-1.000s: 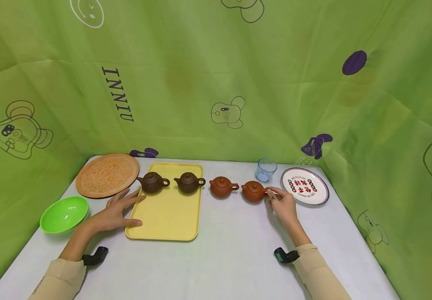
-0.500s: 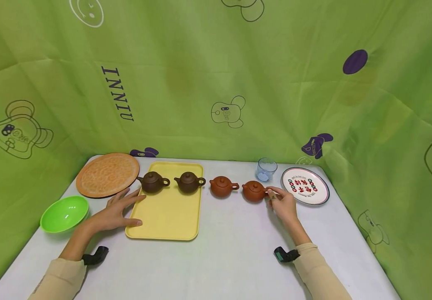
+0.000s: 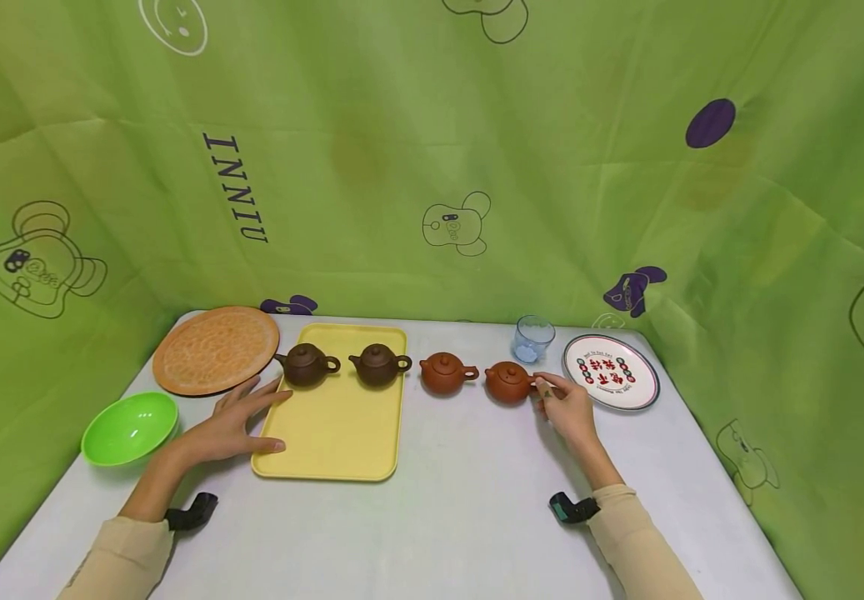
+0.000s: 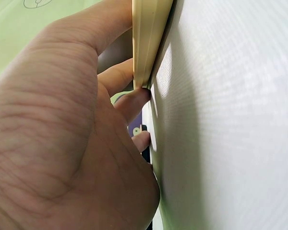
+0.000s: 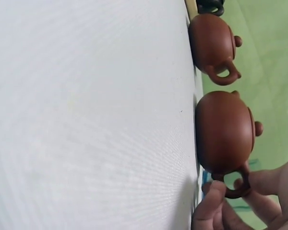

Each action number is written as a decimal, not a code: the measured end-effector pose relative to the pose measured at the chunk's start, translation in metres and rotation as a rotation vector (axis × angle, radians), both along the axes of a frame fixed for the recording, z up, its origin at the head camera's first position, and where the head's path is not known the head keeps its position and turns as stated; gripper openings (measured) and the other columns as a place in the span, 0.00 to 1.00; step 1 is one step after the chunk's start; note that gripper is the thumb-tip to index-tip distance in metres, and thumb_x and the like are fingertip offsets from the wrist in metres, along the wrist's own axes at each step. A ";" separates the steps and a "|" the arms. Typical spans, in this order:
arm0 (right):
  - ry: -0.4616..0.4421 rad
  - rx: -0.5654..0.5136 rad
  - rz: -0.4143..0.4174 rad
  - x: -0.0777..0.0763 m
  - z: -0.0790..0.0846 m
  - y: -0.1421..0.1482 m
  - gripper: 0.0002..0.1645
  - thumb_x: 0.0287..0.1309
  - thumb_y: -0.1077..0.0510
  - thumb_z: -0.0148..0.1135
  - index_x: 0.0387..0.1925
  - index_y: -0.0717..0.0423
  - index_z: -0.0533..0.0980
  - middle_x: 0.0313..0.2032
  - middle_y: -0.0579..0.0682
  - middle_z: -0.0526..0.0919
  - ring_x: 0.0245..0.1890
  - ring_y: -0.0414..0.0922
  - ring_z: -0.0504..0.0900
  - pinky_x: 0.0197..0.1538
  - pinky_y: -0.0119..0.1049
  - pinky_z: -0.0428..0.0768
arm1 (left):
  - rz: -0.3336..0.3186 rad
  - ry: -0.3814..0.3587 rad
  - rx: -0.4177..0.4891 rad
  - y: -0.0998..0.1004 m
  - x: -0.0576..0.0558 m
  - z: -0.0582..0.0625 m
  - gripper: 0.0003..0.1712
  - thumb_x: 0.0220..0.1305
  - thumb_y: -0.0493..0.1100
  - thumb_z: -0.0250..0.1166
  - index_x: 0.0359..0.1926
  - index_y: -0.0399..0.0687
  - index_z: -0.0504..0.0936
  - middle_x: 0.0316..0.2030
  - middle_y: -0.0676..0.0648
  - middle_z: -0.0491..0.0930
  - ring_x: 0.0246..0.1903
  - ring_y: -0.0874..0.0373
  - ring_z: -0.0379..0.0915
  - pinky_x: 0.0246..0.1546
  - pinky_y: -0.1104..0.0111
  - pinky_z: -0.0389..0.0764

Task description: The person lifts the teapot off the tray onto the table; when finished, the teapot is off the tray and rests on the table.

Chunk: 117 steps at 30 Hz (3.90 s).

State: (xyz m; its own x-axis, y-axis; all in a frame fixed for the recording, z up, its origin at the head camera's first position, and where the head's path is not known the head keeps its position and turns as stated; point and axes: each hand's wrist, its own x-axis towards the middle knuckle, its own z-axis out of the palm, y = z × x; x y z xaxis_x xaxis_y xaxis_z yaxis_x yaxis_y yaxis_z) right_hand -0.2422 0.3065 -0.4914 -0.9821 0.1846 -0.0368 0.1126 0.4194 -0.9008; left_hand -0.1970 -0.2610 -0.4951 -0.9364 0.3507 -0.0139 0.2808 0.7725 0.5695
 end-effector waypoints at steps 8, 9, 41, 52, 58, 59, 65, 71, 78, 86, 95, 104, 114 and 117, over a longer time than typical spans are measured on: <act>0.102 0.146 -0.014 0.007 0.010 -0.006 0.30 0.77 0.46 0.61 0.70 0.59 0.76 0.59 0.68 0.85 0.26 0.33 0.87 0.27 0.29 0.81 | 0.004 -0.012 0.000 0.000 0.000 -0.001 0.53 0.56 0.65 0.79 0.77 0.48 0.72 0.83 0.36 0.55 0.82 0.26 0.34 0.72 0.22 0.40; 0.130 0.173 -0.019 0.007 0.012 -0.007 0.30 0.76 0.46 0.62 0.71 0.58 0.76 0.59 0.67 0.86 0.27 0.31 0.86 0.28 0.28 0.81 | 0.004 -0.012 0.001 0.000 0.001 -0.001 0.53 0.56 0.65 0.79 0.77 0.48 0.72 0.83 0.36 0.55 0.82 0.26 0.34 0.72 0.22 0.40; 0.254 0.121 0.255 -0.005 0.036 -0.099 0.27 0.73 0.49 0.68 0.68 0.53 0.78 0.55 0.62 0.89 0.30 0.48 0.90 0.31 0.28 0.79 | -0.001 0.007 0.002 -0.002 0.000 -0.002 0.52 0.56 0.65 0.78 0.76 0.49 0.72 0.83 0.35 0.56 0.82 0.26 0.35 0.72 0.21 0.41; 0.224 0.101 0.351 -0.012 0.039 -0.134 0.30 0.72 0.47 0.68 0.71 0.48 0.75 0.59 0.58 0.87 0.28 0.39 0.88 0.34 0.29 0.81 | -0.001 0.001 0.005 0.000 0.000 -0.001 0.52 0.56 0.65 0.78 0.76 0.49 0.73 0.83 0.36 0.56 0.82 0.26 0.35 0.71 0.21 0.42; 0.245 0.146 0.364 -0.016 0.039 -0.152 0.28 0.72 0.47 0.68 0.70 0.47 0.77 0.57 0.56 0.89 0.25 0.38 0.83 0.34 0.31 0.78 | -0.004 0.009 0.003 0.000 0.000 0.000 0.51 0.56 0.64 0.78 0.76 0.50 0.73 0.83 0.35 0.56 0.82 0.25 0.35 0.72 0.21 0.41; 0.244 0.150 0.367 -0.017 0.039 -0.155 0.28 0.72 0.47 0.68 0.70 0.46 0.77 0.57 0.56 0.89 0.26 0.38 0.83 0.35 0.31 0.78 | -0.005 0.011 0.001 0.000 0.001 0.000 0.51 0.56 0.64 0.78 0.76 0.50 0.73 0.83 0.35 0.56 0.82 0.25 0.35 0.72 0.21 0.41; 0.218 0.128 0.404 -0.022 0.041 -0.171 0.28 0.74 0.48 0.65 0.71 0.48 0.76 0.58 0.59 0.88 0.33 0.48 0.88 0.38 0.33 0.81 | -0.004 0.012 -0.003 -0.001 0.001 0.000 0.51 0.56 0.64 0.78 0.76 0.49 0.73 0.83 0.35 0.57 0.82 0.25 0.36 0.72 0.22 0.40; 0.171 0.148 0.437 -0.027 0.039 -0.183 0.29 0.75 0.49 0.65 0.72 0.49 0.74 0.62 0.63 0.85 0.33 0.55 0.92 0.37 0.31 0.82 | -0.005 0.013 0.001 -0.001 0.001 -0.001 0.51 0.56 0.64 0.78 0.76 0.50 0.73 0.83 0.35 0.57 0.82 0.25 0.36 0.72 0.22 0.40; 0.116 0.137 0.441 -0.033 0.033 -0.192 0.29 0.76 0.50 0.64 0.73 0.51 0.74 0.61 0.64 0.85 0.27 0.52 0.92 0.28 0.46 0.88 | -0.003 0.013 -0.004 -0.003 -0.001 -0.005 0.52 0.56 0.65 0.78 0.77 0.50 0.72 0.83 0.35 0.56 0.82 0.26 0.35 0.72 0.22 0.40; 0.060 0.193 0.461 -0.037 0.033 -0.198 0.27 0.77 0.50 0.62 0.71 0.53 0.76 0.57 0.62 0.88 0.16 0.45 0.87 0.26 0.50 0.87 | -0.009 0.010 -0.007 -0.003 -0.003 -0.004 0.52 0.57 0.66 0.77 0.77 0.50 0.72 0.83 0.36 0.56 0.82 0.26 0.35 0.71 0.21 0.41; 0.038 0.265 0.492 -0.043 0.030 -0.203 0.22 0.79 0.53 0.59 0.67 0.55 0.78 0.53 0.63 0.89 0.13 0.42 0.84 0.22 0.40 0.84 | -0.005 0.005 -0.010 0.000 -0.001 0.000 0.52 0.56 0.65 0.78 0.77 0.50 0.72 0.83 0.36 0.56 0.82 0.26 0.35 0.72 0.21 0.41; 0.025 0.303 0.486 -0.048 0.030 -0.203 0.15 0.78 0.53 0.59 0.58 0.51 0.84 0.39 0.60 0.91 0.12 0.41 0.83 0.20 0.36 0.81 | -0.002 0.002 -0.016 -0.001 0.000 0.000 0.52 0.57 0.65 0.78 0.77 0.51 0.72 0.83 0.36 0.56 0.82 0.26 0.35 0.72 0.21 0.41; 0.008 0.305 0.470 -0.051 0.034 -0.203 0.15 0.77 0.55 0.62 0.58 0.52 0.86 0.19 0.51 0.88 0.11 0.40 0.82 0.20 0.34 0.79 | -0.002 0.006 -0.009 -0.002 0.001 -0.001 0.51 0.57 0.65 0.78 0.77 0.51 0.72 0.83 0.36 0.56 0.82 0.26 0.35 0.72 0.22 0.42; 0.005 0.312 0.460 -0.051 0.035 -0.203 0.15 0.76 0.55 0.62 0.58 0.51 0.86 0.18 0.50 0.88 0.11 0.40 0.82 0.20 0.32 0.75 | -0.002 0.004 -0.008 -0.001 0.001 -0.001 0.51 0.57 0.65 0.78 0.77 0.51 0.72 0.83 0.36 0.56 0.82 0.26 0.35 0.72 0.21 0.42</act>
State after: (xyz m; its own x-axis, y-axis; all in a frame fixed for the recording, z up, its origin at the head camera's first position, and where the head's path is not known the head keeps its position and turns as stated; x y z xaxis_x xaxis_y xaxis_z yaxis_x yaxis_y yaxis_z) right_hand -0.2935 0.1033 -0.4561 -0.9641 -0.2620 -0.0438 -0.1495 0.6714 -0.7259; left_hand -0.1964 -0.2625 -0.4957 -0.9356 0.3528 -0.0132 0.2848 0.7765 0.5620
